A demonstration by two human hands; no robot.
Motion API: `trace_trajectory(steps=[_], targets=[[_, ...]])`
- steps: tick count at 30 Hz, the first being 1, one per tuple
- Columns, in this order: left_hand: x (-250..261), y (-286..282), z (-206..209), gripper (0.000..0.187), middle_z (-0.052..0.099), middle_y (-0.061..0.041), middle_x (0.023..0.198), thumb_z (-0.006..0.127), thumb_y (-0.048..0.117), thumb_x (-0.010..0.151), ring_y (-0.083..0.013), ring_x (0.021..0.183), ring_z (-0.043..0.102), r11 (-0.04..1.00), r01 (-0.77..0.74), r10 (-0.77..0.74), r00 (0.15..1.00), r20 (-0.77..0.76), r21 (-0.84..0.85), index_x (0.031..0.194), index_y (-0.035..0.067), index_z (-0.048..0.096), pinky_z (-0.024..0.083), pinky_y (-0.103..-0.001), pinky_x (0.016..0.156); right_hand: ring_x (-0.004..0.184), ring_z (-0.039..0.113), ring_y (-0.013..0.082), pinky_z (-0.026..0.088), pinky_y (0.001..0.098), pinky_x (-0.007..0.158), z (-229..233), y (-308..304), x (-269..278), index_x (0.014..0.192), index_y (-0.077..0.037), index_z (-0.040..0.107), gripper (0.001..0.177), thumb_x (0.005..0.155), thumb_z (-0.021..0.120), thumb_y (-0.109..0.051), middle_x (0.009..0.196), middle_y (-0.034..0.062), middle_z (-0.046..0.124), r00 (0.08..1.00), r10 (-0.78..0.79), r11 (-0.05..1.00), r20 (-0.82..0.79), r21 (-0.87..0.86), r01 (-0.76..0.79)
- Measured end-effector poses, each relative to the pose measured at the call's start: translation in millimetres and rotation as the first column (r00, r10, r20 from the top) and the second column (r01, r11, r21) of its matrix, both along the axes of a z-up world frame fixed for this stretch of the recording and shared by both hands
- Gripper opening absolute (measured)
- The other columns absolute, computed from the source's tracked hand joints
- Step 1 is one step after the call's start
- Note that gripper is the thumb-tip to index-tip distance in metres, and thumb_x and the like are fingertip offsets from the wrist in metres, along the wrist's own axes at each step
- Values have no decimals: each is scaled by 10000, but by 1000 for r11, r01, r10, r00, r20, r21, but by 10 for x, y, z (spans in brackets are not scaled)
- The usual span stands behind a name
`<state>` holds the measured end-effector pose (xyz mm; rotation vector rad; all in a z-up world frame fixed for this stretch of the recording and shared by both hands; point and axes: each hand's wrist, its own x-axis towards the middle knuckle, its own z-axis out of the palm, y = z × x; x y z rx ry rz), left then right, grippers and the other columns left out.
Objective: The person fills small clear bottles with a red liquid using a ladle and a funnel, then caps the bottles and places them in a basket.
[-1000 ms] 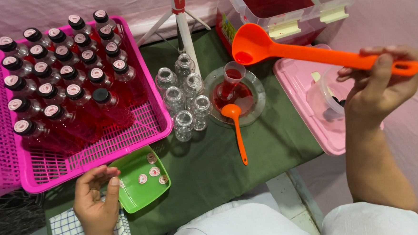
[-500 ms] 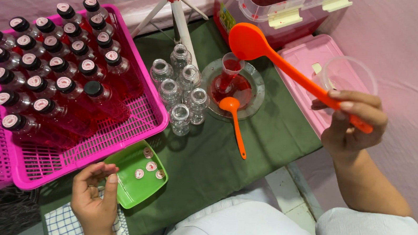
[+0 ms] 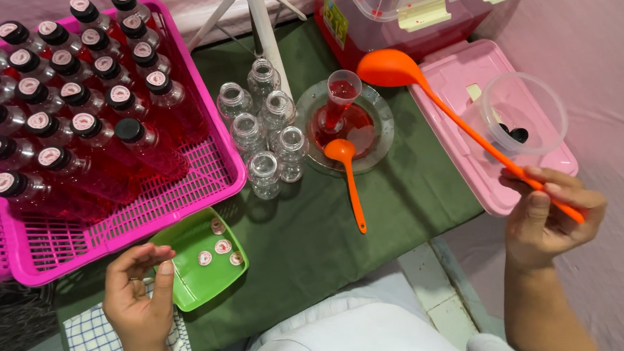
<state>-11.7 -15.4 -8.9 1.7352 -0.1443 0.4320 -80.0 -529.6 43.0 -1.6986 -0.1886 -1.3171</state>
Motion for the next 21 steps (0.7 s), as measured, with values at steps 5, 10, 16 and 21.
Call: trace_trajectory(steps=[5, 10, 16, 21], targets=[[37, -30, 0, 323, 657, -215, 1125, 639, -29, 976, -288, 1034, 689, 1000, 7, -7, 1000, -7, 6, 1278, -54, 528, 570, -355, 1000, 1063, 672, 313, 676, 449, 942, -450, -178, -208, 1129, -36, 462, 102, 1071, 544, -18, 1146, 265, 614, 995, 0, 987, -100, 160, 16], [113, -62, 33, 316, 649, -230, 1130, 639, -28, 979, -302, 1037, 684, 999, 49, -50, 998, 30, 21, 1271, -71, 525, 584, -370, 1002, 1034, 655, 292, 667, 461, 902, -847, -179, -200, 1052, -53, 470, 144, 1006, 593, 5, 1089, 280, 613, 986, -8, 963, -169, 263, 53], [119, -90, 64, 310, 649, -228, 1130, 637, -29, 980, -302, 1033, 686, 998, 55, -56, 996, 65, 11, 1266, -68, 523, 585, -368, 1001, 1114, 664, 320, 614, 423, 967, -1068, -191, -183, 998, -59, 507, 121, 989, 621, -21, 1134, 264, 642, 966, 5, 991, -257, 129, 29], [111, -140, 150, 318, 666, -200, 1119, 653, -39, 960, -274, 1033, 691, 997, 57, -58, 998, 33, 47, 1260, -55, 551, 587, -352, 998, 1156, 645, 291, 666, 389, 885, -1305, -237, -211, 912, -8, 546, 149, 939, 652, 94, 1159, 236, 621, 913, -63, 991, -404, 81, 105]])
